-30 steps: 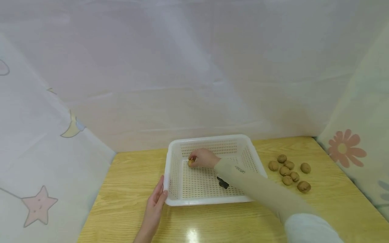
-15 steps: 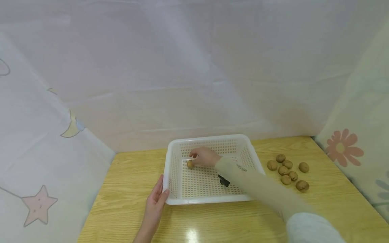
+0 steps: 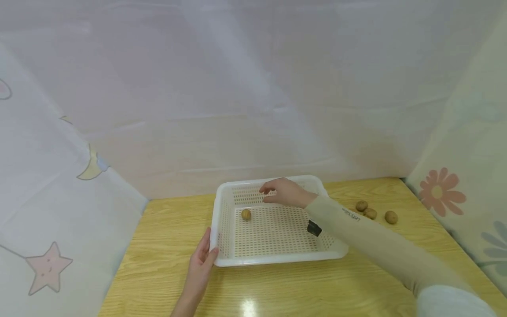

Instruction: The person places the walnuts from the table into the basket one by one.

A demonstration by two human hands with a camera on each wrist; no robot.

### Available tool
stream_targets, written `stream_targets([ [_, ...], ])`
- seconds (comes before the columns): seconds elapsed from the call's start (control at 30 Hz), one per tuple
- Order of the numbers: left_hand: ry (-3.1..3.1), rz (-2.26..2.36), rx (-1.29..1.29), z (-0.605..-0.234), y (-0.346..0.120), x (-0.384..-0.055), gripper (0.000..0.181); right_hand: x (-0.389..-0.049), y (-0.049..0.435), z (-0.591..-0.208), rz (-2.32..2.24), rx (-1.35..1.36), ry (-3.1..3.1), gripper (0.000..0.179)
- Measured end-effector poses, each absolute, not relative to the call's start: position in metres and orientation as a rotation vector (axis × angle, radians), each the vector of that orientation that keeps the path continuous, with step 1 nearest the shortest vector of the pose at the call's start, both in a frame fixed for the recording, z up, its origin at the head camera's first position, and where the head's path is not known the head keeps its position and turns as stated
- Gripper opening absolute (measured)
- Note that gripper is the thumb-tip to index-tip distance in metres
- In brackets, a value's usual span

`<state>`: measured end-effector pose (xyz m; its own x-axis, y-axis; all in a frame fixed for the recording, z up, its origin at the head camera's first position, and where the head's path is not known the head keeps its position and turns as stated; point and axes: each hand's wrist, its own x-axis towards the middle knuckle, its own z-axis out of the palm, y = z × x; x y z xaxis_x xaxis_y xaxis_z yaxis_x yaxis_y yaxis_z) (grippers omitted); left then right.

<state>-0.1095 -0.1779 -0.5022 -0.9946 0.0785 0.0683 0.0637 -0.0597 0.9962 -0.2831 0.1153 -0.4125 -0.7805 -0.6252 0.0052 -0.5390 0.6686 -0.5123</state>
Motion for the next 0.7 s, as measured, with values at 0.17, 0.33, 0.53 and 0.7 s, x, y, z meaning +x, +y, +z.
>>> stream_targets([
  [0.17, 2.143, 2.259, 0.126, -0.499, -0.176, -0.109, 0.067, -0.272, 0.149, -0.402, -0.788, -0.940, 2.720, 0.034],
  [0.33, 2.140, 2.260, 0.116, -0.500, -0.176, -0.108, 0.067, -0.263, 0.180, -0.404, -0.878, -0.910, 2.725, 0.035],
  [0.53, 2.128, 2.265, 0.153, -0.500, -0.176, -0.108, 0.068, -0.249, 0.220, -0.405, -0.977, -0.816, 2.719, 0.039],
  [0.7, 2.131, 2.263, 0.173, -0.500, -0.176, -0.109, 0.067, -0.235, 0.252, -0.405, -0.964, -0.703, 2.781, 0.042],
])
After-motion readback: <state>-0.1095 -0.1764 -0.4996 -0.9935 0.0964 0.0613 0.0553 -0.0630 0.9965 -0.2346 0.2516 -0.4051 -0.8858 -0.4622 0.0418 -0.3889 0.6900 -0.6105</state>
